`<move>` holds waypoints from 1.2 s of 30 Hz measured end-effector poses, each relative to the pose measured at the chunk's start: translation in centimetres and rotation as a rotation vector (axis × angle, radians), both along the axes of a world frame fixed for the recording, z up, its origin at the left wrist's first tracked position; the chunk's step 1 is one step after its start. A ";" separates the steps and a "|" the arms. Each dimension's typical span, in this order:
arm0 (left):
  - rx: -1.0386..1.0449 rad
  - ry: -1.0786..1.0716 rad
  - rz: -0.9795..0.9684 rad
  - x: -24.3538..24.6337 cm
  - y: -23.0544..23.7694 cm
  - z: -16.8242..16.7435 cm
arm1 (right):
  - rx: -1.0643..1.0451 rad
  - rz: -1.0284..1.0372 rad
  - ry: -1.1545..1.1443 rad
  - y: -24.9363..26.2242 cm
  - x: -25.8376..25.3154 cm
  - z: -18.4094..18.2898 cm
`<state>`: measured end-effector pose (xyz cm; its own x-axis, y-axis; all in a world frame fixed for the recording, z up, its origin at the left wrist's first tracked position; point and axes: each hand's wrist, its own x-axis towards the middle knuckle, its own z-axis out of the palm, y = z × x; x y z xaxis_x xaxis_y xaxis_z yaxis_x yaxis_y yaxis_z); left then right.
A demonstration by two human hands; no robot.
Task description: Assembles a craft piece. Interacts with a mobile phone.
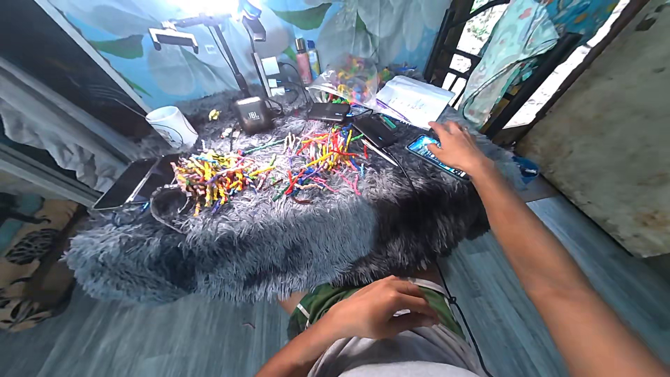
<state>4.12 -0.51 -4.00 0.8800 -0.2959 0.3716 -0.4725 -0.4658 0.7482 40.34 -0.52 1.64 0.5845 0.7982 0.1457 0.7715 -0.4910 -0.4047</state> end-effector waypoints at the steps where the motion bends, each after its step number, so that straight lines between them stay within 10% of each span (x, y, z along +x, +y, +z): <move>1: 0.024 -0.004 0.047 -0.1 0.4 0.1 | 0.088 0.017 -0.048 0.7 -0.6 0.1; 12: 0.363 0.003 1.207 2.5 17.8 5.6 | 0.228 0.468 -0.040 11.6 -11.6 1.5; 19: 0.463 0.187 1.163 6.4 21.3 4.2 | 0.222 0.485 0.025 14.7 -12.6 -0.2; 27: -0.036 -0.058 1.186 4.8 20.2 6.0 | 0.596 0.331 0.409 10.4 -13.6 2.0; 36: -0.326 0.054 0.836 1.3 12.7 7.6 | 0.772 0.634 0.400 3.9 -17.8 1.7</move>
<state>5.44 12.22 3.62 0.7796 0.5617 0.2768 -0.0345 -0.4027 0.9147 22.52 3.34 3.39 0.2134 0.7470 0.6297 0.5383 0.4480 -0.7138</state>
